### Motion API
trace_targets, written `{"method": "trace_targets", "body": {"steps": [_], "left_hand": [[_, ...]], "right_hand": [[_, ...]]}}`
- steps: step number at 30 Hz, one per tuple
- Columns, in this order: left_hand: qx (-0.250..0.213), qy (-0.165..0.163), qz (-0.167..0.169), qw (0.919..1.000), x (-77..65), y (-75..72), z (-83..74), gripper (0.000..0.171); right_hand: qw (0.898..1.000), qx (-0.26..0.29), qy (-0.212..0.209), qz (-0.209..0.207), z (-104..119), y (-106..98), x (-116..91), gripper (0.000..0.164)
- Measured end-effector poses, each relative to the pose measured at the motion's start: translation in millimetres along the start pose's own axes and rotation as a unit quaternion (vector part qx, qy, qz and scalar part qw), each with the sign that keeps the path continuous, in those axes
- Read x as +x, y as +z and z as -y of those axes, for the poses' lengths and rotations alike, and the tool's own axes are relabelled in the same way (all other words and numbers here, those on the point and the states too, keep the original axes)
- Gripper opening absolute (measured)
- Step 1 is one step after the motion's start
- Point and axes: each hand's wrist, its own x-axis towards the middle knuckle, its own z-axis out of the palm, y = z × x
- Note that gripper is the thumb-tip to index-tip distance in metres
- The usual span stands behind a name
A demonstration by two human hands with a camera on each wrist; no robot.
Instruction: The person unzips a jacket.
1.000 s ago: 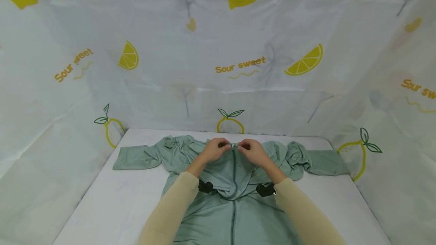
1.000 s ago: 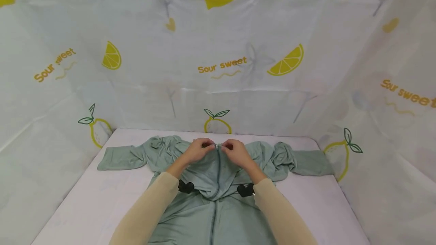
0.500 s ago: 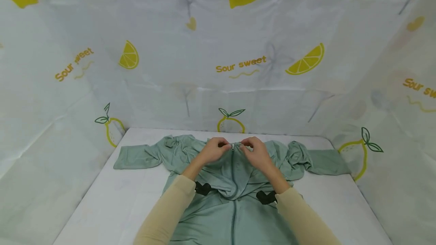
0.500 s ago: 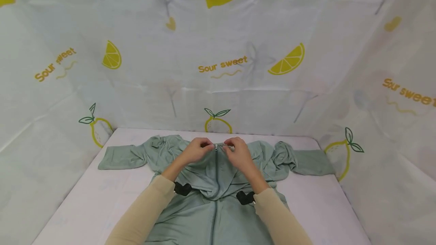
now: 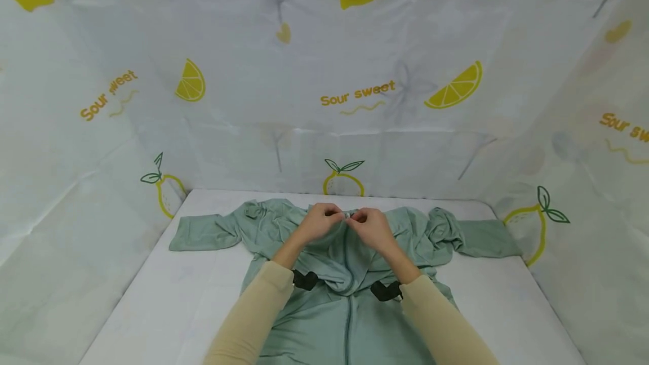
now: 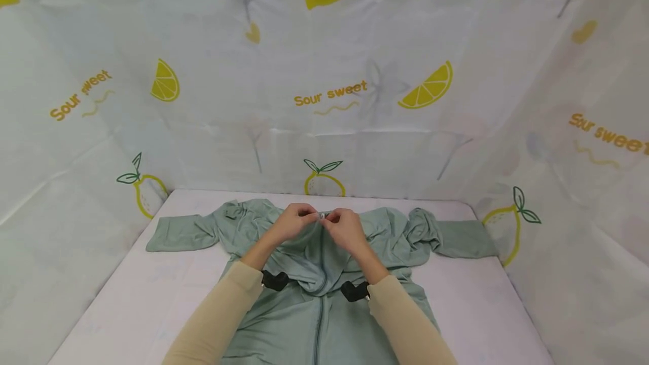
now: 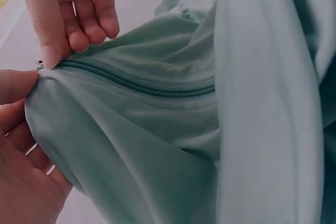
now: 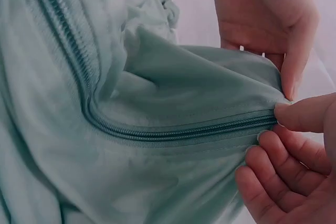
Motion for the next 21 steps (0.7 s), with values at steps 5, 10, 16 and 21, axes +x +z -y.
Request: {"method": "trace_targets", "body": {"steps": [5,10,16,21], "left_hand": [[0.011,0.015,-0.014,0.9997,-0.5,0.1,-0.9,0.021],[-0.029,0.017,-0.061,0.9976,-1.3,-3.5,-2.1,0.02],[0.01,-0.023,-0.131,0.991,-1.8,-9.8,-1.9,0.022],[0.139,-0.047,-0.147,0.9782,-4.2,-3.7,-0.7,0.033]], "right_hand": [[1.0,0.008,0.006,0.006,-1.8,-0.6,-1.4,0.016],[0.999,0.036,0.03,0.026,-7.5,1.7,-6.9,0.02],[0.999,0.029,0.026,0.038,-17.4,4.2,-12.2,0.016],[0.996,0.077,0.012,0.045,-12.7,1.0,-11.0,0.018]]}}
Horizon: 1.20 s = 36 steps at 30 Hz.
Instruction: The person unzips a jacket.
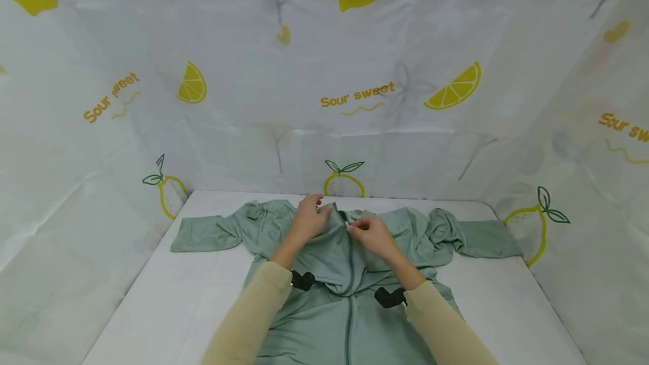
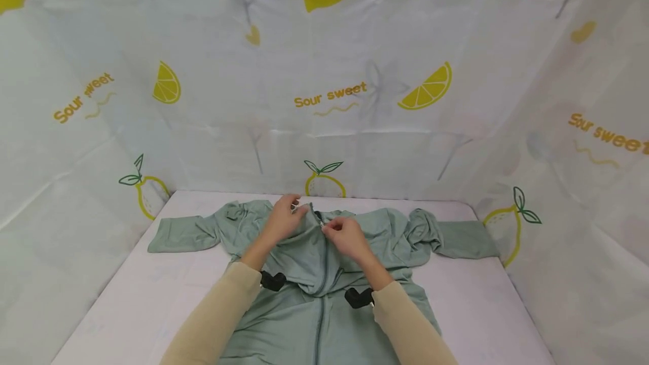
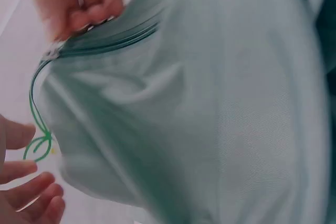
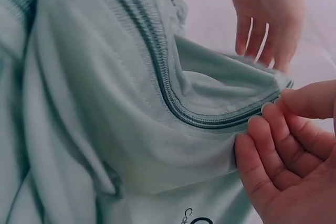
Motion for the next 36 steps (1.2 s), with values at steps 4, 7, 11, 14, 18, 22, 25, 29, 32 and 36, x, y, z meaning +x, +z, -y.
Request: {"method": "trace_targets", "body": {"steps": [4,7,11,14,18,22,25,29,32,36], "left_hand": [[-0.016,0.002,0.035,0.9993,-5.2,4.9,-2.2,0.03],[-0.103,-0.009,0.102,0.9894,-6.5,6.9,-3.7,0.038],[-0.174,-0.027,0.1,0.9792,-3.5,8.6,-3.9,0.028],[-0.178,-0.049,0.03,0.9823,0.8,7.7,-2.2,0.022],[-0.138,-0.082,-0.015,0.9869,2.7,6.0,1.3,0.027],[-0.05,-0.084,0.033,0.9947,-3.3,4.3,0.9,0.049],[-0.06,-0.064,0.084,0.9925,-7.4,3.8,-1.3,0.052],[-0.167,-0.035,0.13,0.9767,-8.5,8.0,-0.8,0.05],[-0.205,-0.023,0.117,0.9714,-8.9,11.5,1.0,0.052],[-0.209,-0.066,0.056,0.9739,-7.8,9.3,2.1,0.055]], "right_hand": [[0.999,0.038,0.009,-0.005,4.4,-2.0,1.0,0.022],[0.998,0.055,0.02,-0.014,4.7,-2.2,1.4,0.022],[0.998,0.065,0.016,-0.002,2.5,-0.6,-0.7,0.022],[0.999,0.051,0.011,0.012,0.1,1.6,-5.2,0.023],[0.999,0.024,0.021,0.009,-0.9,2.8,-10.1,0.023],[0.999,0.024,0.027,0.008,1.6,0.3,-10.9,0.024],[0.999,0.043,0.028,0.01,2.9,-1.9,-9.0,0.024],[0.998,0.059,0.026,0.016,4.0,-3.0,-7.4,0.024],[0.998,0.058,0.014,0.026,2.7,-0.8,-8.4,0.022],[0.998,0.052,0.008,0.044,-0.1,2.6,-13.8,0.023]]}}
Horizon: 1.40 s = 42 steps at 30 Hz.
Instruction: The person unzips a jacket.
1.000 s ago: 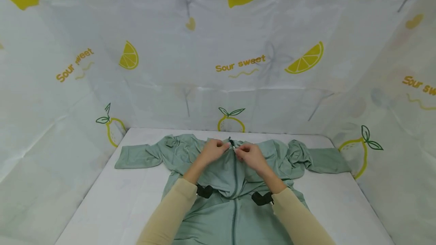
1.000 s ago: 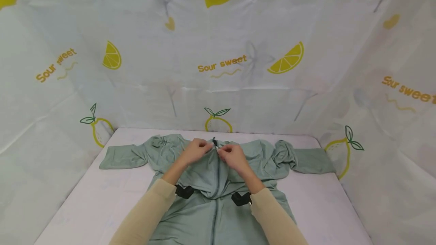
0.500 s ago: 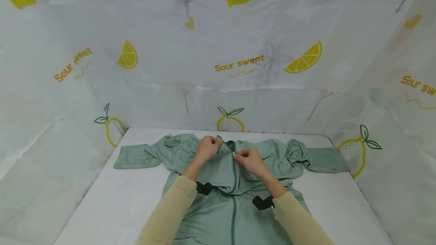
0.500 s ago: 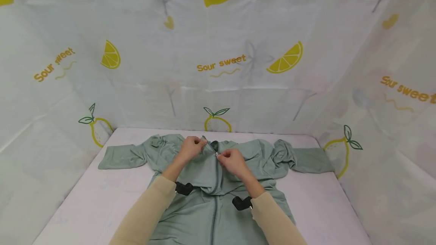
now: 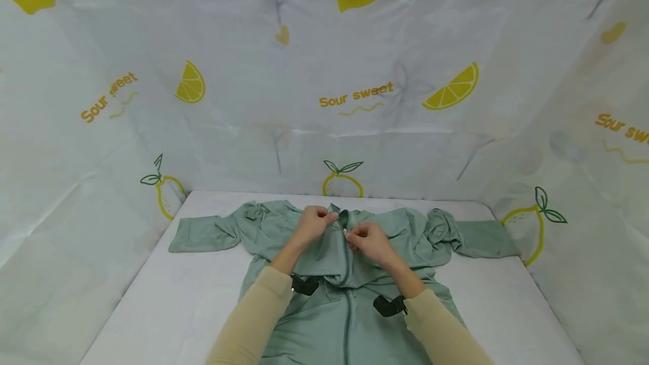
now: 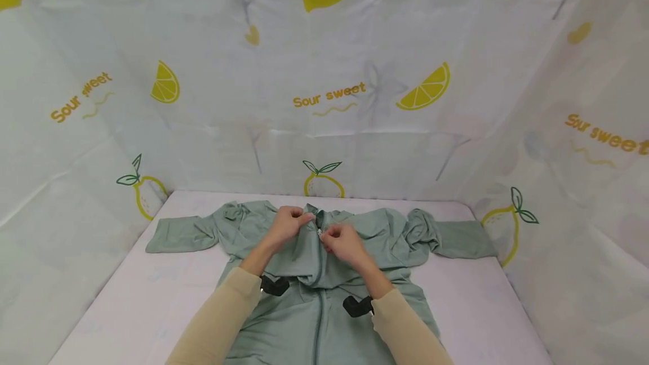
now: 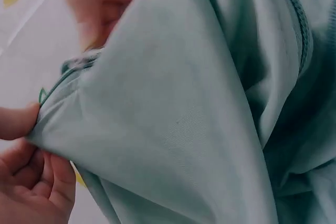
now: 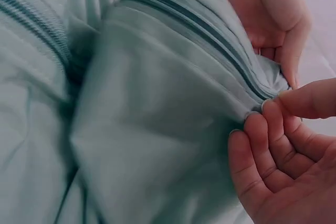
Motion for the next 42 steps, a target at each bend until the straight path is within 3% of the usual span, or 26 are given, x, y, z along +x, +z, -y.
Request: {"method": "trace_targets", "body": {"steps": [3,5,9,11,16,19,22,26,30,33,35,37,39,40,41,42], "left_hand": [[0.016,-0.025,-0.046,0.9985,1.0,-4.0,0.4,0.056],[0.059,-0.015,-0.057,0.9965,0.4,-5.0,2.3,0.057],[0.167,0.012,-0.062,0.9839,-5.4,-3.4,2.3,0.06],[0.182,0.011,-0.044,0.9823,-8.8,-2.6,-0.2,0.061],[0.083,-0.01,0.058,0.9948,-13.1,0.5,-2.6,0.056],[0.019,-0.015,0.082,0.9964,-13.0,1.8,-1.2,0.053],[-0.015,-0.018,0.058,0.998,-12.3,0.2,-1.4,0.052],[-0.023,-0.022,-0.034,0.9989,-10.6,-5.8,-2.3,0.052],[0.057,-0.017,-0.09,0.9941,-12.0,-10.3,-0.1,0.056],[0.16,0.011,-0.106,0.9813,-18.7,-9.8,-1.5,0.061],[0.233,0.038,-0.119,0.9645,-25.1,-8.1,-5.7,0.064],[0.302,0.06,-0.128,0.9426,-31.1,-5.6,-11.0,0.066],[0.362,0.064,-0.127,0.9215,-35.8,-3.0,-15.6,0.068],[0.371,0.06,-0.118,0.9192,-37.1,-1.9,-17.0,0.068],[0.362,0.055,-0.1,0.9251,-38.0,-0.9,-17.9,0.067],[0.337,0.046,-0.077,0.9372,-38.1,0.5,-17.8,0.065]], "right_hand": [[1.0,-0.009,0.01,0.009,1.2,0.5,-5.4,0.024],[1.0,-0.012,0.016,0.008,2.1,0.0,-7.3,0.023],[1.0,-0.016,0.009,0.003,1.7,-0.7,-6.2,0.024],[1.0,-0.012,0.004,0.001,1.1,-1.2,-4.6,0.024],[1.0,0.003,-0.001,-0.005,0.7,-2.1,-1.3,0.024],[1.0,-0.001,-0.003,-0.002,2.8,-1.1,-2.7,0.024],[1.0,-0.007,-0.01,0.01,4.5,-0.1,-6.7,0.024],[0.999,-0.017,-0.005,0.031,5.7,0.4,-12.7,0.025],[0.999,-0.021,0.005,0.03,5.2,1.5,-13.6,0.024],[1.0,-0.014,0.002,0.017,4.0,1.6,-11.2,0.023],[1.0,-0.005,0.0,0.011,3.7,1.5,-8.9,0.023],[1.0,0.002,0.0,0.009,3.8,1.1,-7.1,0.022],[1.0,0.008,0.005,0.008,4.4,1.2,-5.5,0.021],[1.0,0.011,0.008,0.008,4.9,1.3,-4.9,0.021],[1.0,0.014,0.011,0.009,5.4,1.4,-4.7,0.02],[1.0,0.015,0.014,0.011,5.5,1.5,-4.5,0.02]]}}
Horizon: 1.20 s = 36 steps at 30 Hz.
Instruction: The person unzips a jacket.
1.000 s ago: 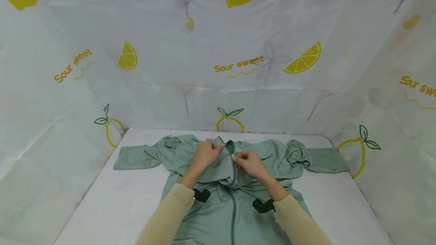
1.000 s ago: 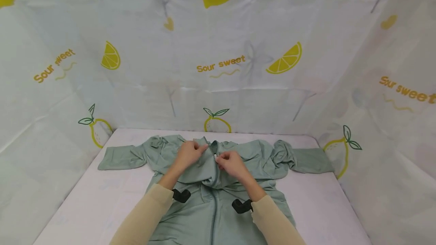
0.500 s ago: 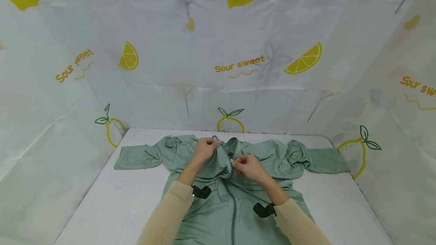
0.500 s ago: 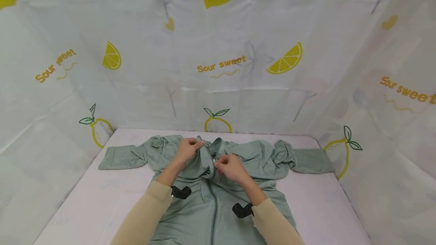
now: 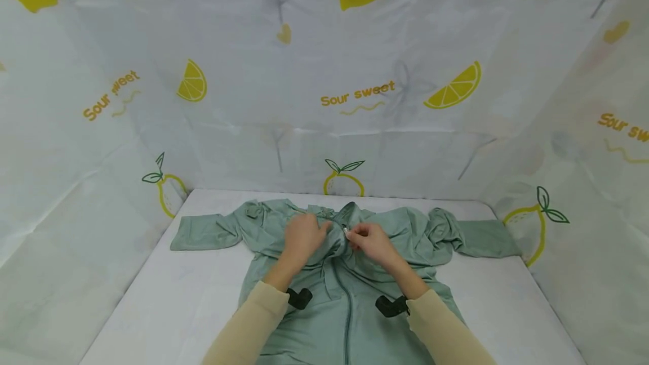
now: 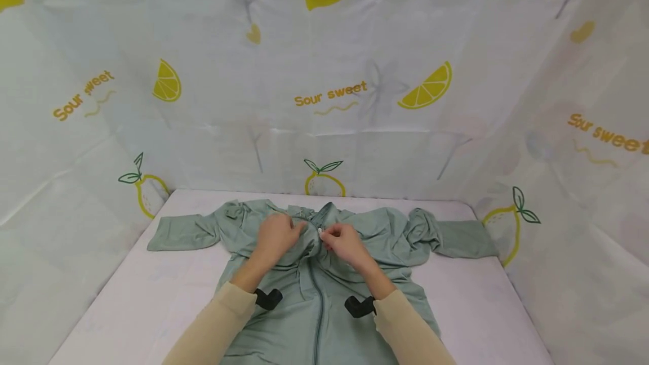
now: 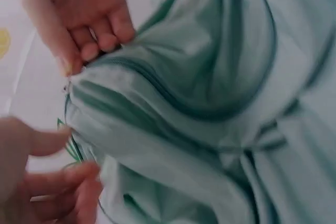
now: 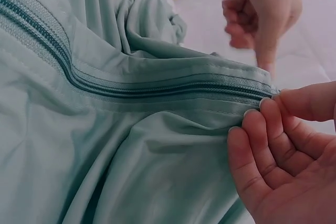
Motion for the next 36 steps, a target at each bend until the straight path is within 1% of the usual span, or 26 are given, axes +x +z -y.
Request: {"method": "trace_targets", "body": {"steps": [1,2,3,4,5,6,7,8,10,11,13,14,16,18,19,20,21,23,24,26,27,29,31,33,35,36], "left_hand": [[-0.044,-0.003,0.029,0.9986,0.3,1.4,-0.2,0.064],[-0.103,-0.01,0.059,0.9929,1.0,3.2,-0.2,0.061],[-0.166,-0.021,0.086,0.9821,1.9,5.2,0.1,0.058],[-0.233,-0.037,0.107,0.966,3.1,7.5,0.8,0.053],[-0.286,-0.053,0.121,0.9489,4.6,10.7,1.9,0.048],[-0.323,-0.066,0.128,0.9352,6.2,13.4,3.1,0.044],[-0.353,-0.079,0.129,0.9235,7.9,15.2,4.3,0.039],[-0.372,-0.092,0.122,0.9157,9.6,16.7,5.6,0.035],[-0.387,-0.116,0.088,0.9103,13.8,18.4,9.1,0.027],[-0.388,-0.126,0.067,0.9108,15.9,18.8,11.6,0.027],[-0.375,-0.144,0.02,0.9157,19.0,16.4,16.4,0.026],[-0.355,-0.148,0.002,0.9231,19.9,14.6,18.8,0.029],[-0.292,-0.134,-0.013,0.947,20.3,11.8,23.7,0.04],[-0.212,-0.095,-0.017,0.9725,16.8,8.7,24.8,0.053],[-0.171,-0.073,-0.014,0.9824,14.0,7.4,23.6,0.058],[-0.141,-0.058,-0.004,0.9883,11.5,6.2,21.7,0.061],[-0.128,-0.046,0.012,0.9906,9.1,5.6,19.6,0.062],[-0.139,-0.028,0.053,0.9885,4.2,4.7,14.2,0.062],[-0.155,-0.024,0.078,0.9845,2.7,5.2,12.4,0.061],[-0.206,-0.028,0.13,0.9694,1.9,6.7,10.0,0.057],[-0.228,-0.027,0.145,0.9625,1.9,8.2,10.0,0.055],[-0.26,-0.027,0.153,0.953,2.5,11.1,10.6,0.049],[-0.281,-0.05,0.13,0.9494,3.4,13.0,12.1,0.039],[-0.293,-0.078,0.089,0.9488,4.7,14.1,15.0,0.032],[-0.289,-0.099,0.042,0.9514,4.8,13.9,18.3,0.029],[-0.279,-0.105,0.02,0.9544,4.6,14.2,20.5,0.028]], "right_hand": [[1.0,0.0,0.002,0.0,0.5,0.1,0.1,0.02],[1.0,0.001,0.005,0.0,1.1,0.4,0.2,0.019],[1.0,0.0,0.004,0.001,1.7,0.5,-0.1,0.019],[1.0,-0.003,0.0,0.003,1.8,0.7,-0.5,0.02],[1.0,-0.004,-0.004,0.004,2.2,0.9,-1.1,0.02],[1.0,-0.01,-0.01,0.005,2.1,1.1,-1.8,0.021],[1.0,-0.017,-0.016,0.009,2.1,1.6,-2.7,0.023],[0.999,-0.023,-0.022,0.013,1.5,2.0,-3.8,0.024],[0.999,-0.037,-0.029,0.024,0.0,2.9,-6.8,0.028],[0.998,-0.042,-0.028,0.029,-1.0,3.5,-8.2,0.029],[0.998,-0.051,-0.026,0.037,-3.7,4.5,-10.8,0.031],[0.998,-0.052,-0.023,0.038,-4.8,4.9,-11.8,0.031],[0.998,-0.048,-0.02,0.036,-5.7,5.4,-12.8,0.03],[0.998,-0.046,-0.016,0.029,-5.5,6.0,-12.5,0.028],[0.999,-0.044,-0.014,0.026,-5.1,6.2,-12.1,0.028],[0.999,-0.04,-0.012,0.025,-4.5,6.1,-11.7,0.028],[0.999,-0.037,-0.013,0.026,-4.1,5.5,-11.3,0.028],[0.999,-0.035,-0.009,0.029,-3.8,4.5,-10.5,0.028],[0.999,-0.034,-0.009,0.031,-3.8,3.9,-10.2,0.028],[0.999,-0.03,-0.013,0.032,-3.5,3.0,-10.1,0.027],[0.999,-0.031,-0.017,0.033,-3.3,2.9,-10.3,0.027],[0.999,-0.038,-0.017,0.031,-3.4,4.2,-10.8,0.027],[0.998,-0.048,-0.018,0.033,-4.3,6.2,-12.3,0.027],[0.997,-0.063,-0.009,0.037,-6.3,8.4,-14.9,0.027],[0.996,-0.072,-0.001,0.046,-8.1,9.8,-18.1,0.026],[0.996,-0.068,0.003,0.05,-8.6,9.9,-19.8,0.025]]}}
